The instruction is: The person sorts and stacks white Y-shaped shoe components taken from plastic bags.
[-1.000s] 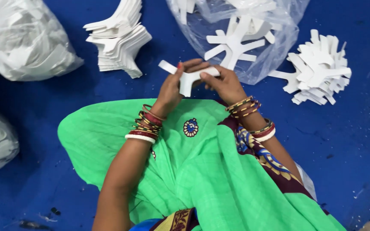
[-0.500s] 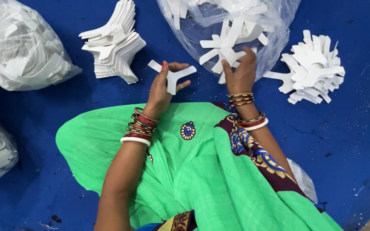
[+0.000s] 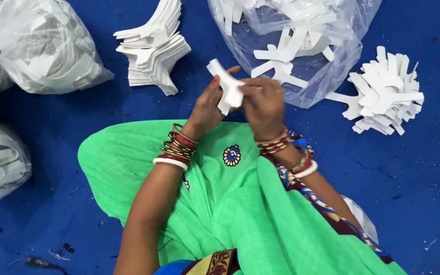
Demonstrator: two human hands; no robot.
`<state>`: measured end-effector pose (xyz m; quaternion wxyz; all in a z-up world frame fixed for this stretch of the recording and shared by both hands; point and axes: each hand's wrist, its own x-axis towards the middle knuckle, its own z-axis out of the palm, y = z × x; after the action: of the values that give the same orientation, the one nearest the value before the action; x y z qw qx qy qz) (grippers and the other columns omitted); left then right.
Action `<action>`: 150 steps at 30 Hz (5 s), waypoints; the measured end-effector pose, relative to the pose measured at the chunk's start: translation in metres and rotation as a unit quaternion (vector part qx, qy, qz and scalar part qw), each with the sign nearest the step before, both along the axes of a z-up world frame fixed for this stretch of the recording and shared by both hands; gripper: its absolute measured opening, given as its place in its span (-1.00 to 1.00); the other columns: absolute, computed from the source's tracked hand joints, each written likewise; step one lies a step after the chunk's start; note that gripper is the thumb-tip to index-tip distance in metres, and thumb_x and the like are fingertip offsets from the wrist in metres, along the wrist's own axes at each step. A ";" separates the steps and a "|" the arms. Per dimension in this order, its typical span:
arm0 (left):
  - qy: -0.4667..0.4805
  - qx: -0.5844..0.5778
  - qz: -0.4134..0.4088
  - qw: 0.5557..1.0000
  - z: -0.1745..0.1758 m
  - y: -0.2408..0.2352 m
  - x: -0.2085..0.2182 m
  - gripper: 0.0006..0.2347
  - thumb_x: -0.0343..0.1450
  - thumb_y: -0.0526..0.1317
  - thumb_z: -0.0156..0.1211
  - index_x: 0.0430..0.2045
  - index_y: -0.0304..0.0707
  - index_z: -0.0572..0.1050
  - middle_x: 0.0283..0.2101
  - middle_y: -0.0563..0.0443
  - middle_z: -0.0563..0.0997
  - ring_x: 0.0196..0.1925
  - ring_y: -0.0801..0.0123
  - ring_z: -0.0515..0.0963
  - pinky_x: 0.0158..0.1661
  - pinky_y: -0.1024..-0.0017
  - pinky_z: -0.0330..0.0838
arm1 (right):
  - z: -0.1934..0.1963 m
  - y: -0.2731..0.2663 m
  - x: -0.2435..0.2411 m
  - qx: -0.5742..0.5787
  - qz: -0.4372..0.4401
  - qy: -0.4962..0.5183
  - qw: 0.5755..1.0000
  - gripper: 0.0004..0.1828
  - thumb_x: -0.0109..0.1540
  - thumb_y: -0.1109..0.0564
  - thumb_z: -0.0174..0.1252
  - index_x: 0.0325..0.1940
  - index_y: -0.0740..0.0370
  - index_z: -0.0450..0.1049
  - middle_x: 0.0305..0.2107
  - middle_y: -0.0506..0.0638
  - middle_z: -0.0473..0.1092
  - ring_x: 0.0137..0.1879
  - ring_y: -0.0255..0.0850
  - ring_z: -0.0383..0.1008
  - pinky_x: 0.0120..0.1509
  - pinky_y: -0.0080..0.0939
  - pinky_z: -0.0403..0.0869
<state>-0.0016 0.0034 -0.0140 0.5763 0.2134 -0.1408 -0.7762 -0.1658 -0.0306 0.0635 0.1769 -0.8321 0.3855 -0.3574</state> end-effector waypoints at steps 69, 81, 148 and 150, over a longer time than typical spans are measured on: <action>-0.137 0.058 0.061 0.987 -0.028 -0.005 0.013 -0.72 0.63 -0.13 -0.13 0.15 -0.29 0.35 -0.09 -0.04 0.55 0.09 0.25 0.59 -0.02 0.35 0.58 | -0.053 -0.044 -0.061 0.063 -0.147 0.175 0.972 -0.53 0.14 0.08 0.45 0.07 0.26 0.51 -0.09 0.20 0.38 0.09 0.19 0.30 0.14 0.20 0.27; -0.158 0.067 0.042 0.984 -0.022 -0.002 0.011 -0.69 0.62 -0.10 -0.15 0.15 -0.30 0.35 -0.08 -0.05 0.56 0.00 0.32 0.60 -0.07 0.41 0.58 | -0.092 -0.066 -0.086 0.178 -0.136 0.065 0.972 -0.84 0.22 0.25 0.30 -0.12 0.21 0.54 -0.14 0.19 0.36 -0.12 -0.05 0.56 -0.05 -0.07 0.52; -0.092 0.028 0.148 0.984 -0.021 -0.010 0.015 -0.80 0.52 -0.29 0.06 0.01 -0.29 0.35 0.13 -0.13 0.53 0.23 0.10 0.49 0.16 0.18 0.51 | -0.036 -0.084 -0.121 0.245 -0.194 -0.100 0.945 -0.31 0.13 0.22 0.33 0.32 0.20 0.27 0.01 0.00 0.32 0.03 -0.15 0.46 -0.07 -0.18 0.50; -0.096 0.017 0.155 0.983 -0.022 -0.006 0.016 -0.81 0.54 -0.31 0.05 0.02 -0.32 0.37 0.03 -0.12 0.51 0.27 0.12 0.48 0.18 0.14 0.54 | -0.052 -0.106 -0.093 0.049 -0.184 0.004 0.982 -0.34 0.11 0.20 0.34 0.25 0.39 0.28 0.04 0.29 0.27 0.04 0.08 0.39 0.05 -0.03 0.45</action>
<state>0.0149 -0.0031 -0.0358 0.6694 0.3164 -0.1474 -0.6558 -0.2588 -0.1371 0.0112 0.1474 -0.7387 0.5498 -0.3609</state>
